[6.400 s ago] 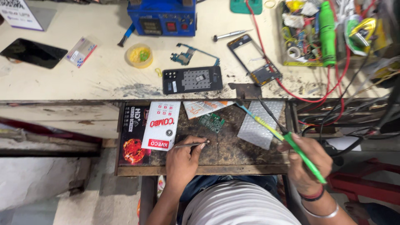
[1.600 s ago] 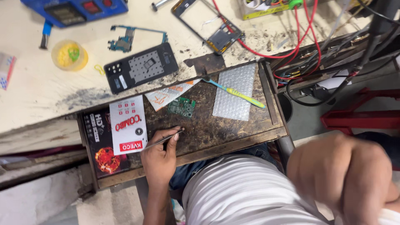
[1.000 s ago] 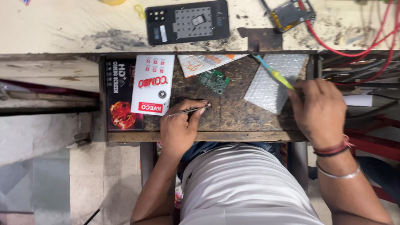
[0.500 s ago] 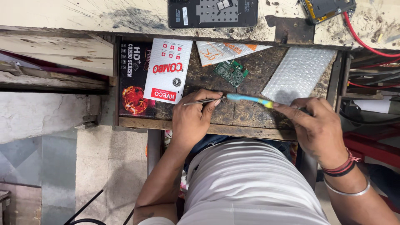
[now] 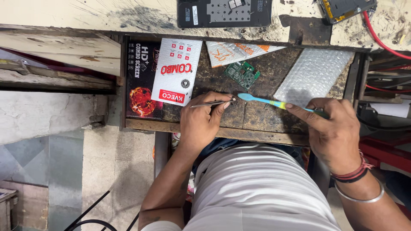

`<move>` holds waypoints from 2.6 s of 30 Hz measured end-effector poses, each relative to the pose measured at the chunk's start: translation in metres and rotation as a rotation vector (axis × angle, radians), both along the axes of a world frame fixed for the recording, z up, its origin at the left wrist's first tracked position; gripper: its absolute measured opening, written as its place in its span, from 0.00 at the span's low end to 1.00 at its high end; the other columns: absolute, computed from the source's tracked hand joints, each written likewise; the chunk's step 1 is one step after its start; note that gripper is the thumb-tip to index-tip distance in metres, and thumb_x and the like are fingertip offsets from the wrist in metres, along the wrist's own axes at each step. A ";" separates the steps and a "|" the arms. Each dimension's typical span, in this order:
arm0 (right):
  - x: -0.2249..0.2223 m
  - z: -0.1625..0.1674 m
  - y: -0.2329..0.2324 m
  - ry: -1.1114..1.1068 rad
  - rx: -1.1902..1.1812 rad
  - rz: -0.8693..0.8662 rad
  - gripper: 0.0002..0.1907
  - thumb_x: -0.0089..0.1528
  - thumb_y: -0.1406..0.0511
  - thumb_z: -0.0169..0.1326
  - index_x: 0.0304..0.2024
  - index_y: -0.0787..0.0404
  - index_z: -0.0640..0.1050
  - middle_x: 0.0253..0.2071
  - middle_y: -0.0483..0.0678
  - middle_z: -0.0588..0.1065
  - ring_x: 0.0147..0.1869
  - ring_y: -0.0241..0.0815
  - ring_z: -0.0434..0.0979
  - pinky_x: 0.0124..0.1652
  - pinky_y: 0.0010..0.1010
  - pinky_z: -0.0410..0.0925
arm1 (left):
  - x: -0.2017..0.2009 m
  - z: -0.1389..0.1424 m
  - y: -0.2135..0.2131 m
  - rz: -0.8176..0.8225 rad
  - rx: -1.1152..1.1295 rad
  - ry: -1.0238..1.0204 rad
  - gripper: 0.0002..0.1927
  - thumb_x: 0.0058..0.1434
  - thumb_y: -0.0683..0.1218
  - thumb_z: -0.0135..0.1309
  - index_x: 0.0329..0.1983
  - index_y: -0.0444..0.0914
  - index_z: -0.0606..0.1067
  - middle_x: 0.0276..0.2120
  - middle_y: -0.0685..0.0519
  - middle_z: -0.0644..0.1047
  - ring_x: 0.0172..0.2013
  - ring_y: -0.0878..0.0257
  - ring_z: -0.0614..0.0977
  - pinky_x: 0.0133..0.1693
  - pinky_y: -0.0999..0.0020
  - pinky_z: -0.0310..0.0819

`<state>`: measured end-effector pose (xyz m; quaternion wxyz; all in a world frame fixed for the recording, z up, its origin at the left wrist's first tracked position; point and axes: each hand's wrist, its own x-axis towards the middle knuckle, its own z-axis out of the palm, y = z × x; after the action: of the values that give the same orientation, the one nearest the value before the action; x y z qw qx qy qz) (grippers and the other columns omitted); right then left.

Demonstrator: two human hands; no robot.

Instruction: The person uses a soldering iron and tweezers to solder a small electronic component on a workbench. They repeatedly heat the component, then use a toothbrush to clean the area. The person continues this process throughout the clip.

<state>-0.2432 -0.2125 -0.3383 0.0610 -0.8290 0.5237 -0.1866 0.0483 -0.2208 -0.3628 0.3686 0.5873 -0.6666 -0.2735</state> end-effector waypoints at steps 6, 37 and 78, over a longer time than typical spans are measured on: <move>0.007 -0.001 0.003 -0.025 0.026 0.019 0.31 0.54 0.78 0.57 0.55 0.43 0.84 0.44 0.47 0.76 0.43 0.49 0.73 0.44 0.38 0.69 | 0.000 0.000 0.001 0.032 -0.060 0.017 0.08 0.67 0.49 0.58 0.41 0.40 0.81 0.40 0.54 0.84 0.41 0.54 0.86 0.44 0.62 0.78; 0.017 0.001 0.019 0.008 0.073 0.030 0.38 0.48 0.80 0.55 0.58 0.43 0.83 0.41 0.49 0.77 0.36 0.48 0.77 0.33 0.37 0.71 | 0.001 0.002 0.001 0.060 -0.035 -0.002 0.08 0.67 0.48 0.59 0.39 0.39 0.82 0.40 0.53 0.83 0.41 0.54 0.85 0.43 0.63 0.77; 0.021 0.008 0.033 0.067 0.113 -0.028 0.35 0.54 0.79 0.57 0.60 0.43 0.80 0.41 0.46 0.77 0.29 0.46 0.76 0.28 0.37 0.71 | 0.002 0.002 0.001 0.094 -0.002 0.023 0.07 0.66 0.47 0.59 0.40 0.39 0.81 0.39 0.53 0.83 0.39 0.54 0.85 0.41 0.62 0.77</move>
<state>-0.2218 -0.1798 -0.3301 0.0876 -0.8227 0.5465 -0.1299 0.0502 -0.2195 -0.3610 0.3892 0.6146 -0.6342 -0.2619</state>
